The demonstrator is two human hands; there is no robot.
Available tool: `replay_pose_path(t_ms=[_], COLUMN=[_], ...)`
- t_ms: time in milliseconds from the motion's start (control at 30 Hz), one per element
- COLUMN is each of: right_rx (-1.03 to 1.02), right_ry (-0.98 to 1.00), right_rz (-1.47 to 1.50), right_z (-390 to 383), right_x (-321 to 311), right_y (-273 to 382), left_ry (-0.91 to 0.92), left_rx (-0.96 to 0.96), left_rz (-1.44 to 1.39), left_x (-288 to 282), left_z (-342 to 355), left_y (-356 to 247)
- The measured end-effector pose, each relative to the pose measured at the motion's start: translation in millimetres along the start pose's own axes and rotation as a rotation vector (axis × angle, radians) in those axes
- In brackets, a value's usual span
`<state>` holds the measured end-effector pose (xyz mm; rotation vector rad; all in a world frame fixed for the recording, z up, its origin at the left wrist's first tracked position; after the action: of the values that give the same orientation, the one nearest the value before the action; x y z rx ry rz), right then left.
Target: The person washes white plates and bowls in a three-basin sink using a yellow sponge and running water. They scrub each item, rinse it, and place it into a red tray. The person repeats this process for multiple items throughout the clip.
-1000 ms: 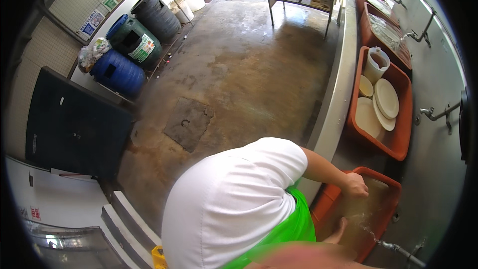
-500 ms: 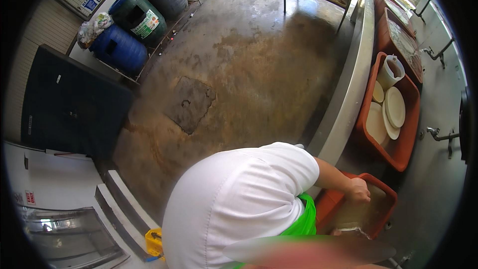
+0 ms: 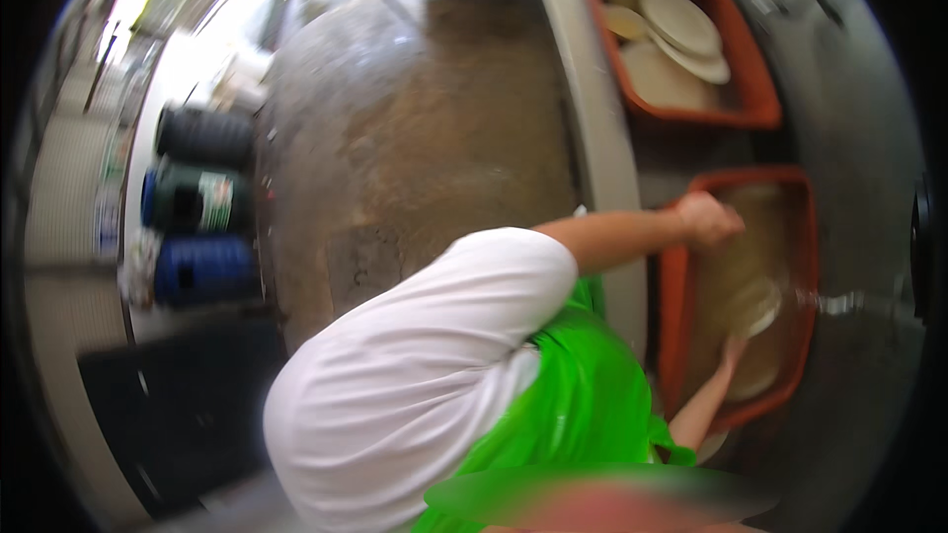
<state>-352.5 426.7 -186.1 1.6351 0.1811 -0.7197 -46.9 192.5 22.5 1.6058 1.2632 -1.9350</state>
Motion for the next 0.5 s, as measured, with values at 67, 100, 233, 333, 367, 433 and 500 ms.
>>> replay_pose_path(t_ms=[67,100,233,333,367,433,500], right_rx=[0.048,0.096,0.488,0.414,0.477,0.595,0.630], right_ry=[-0.128,-0.183,-0.315,-0.404,-0.392,-0.349,-0.398], right_rz=[0.005,-0.003,-0.144,-0.162,-0.241,-0.402,-0.421], right_z=[-7,-20,-40,-59,-59,-52,-46], right_x=[-4,-9,-4,5,7,7,0], right_y=[21,26,51,53,59,72,86], left_ry=[0.143,0.075,-0.294,-0.180,-0.157,-0.125,-0.106], left_rx=[-0.053,-0.022,0.172,0.185,0.185,0.186,0.188], left_rz=[0.043,0.026,-0.241,-0.230,-0.218,-0.202,-0.193], left_x=[-6,-5,8,-1,-1,-1,-2], left_z=[9,11,7,2,4,5,7], left_y=[-11,-14,0,-23,-22,-20,-19])
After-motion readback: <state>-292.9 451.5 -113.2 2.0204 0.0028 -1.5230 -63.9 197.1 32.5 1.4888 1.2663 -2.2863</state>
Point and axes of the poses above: each hand's wrist, its own z-axis towards the middle knuckle, its own x-axis out of the palm, y = z × x, the point moved 4 cm from there along z, towards the middle knuckle, and after that the axes turned 15 degrees about -x, right-handed, at the moved point
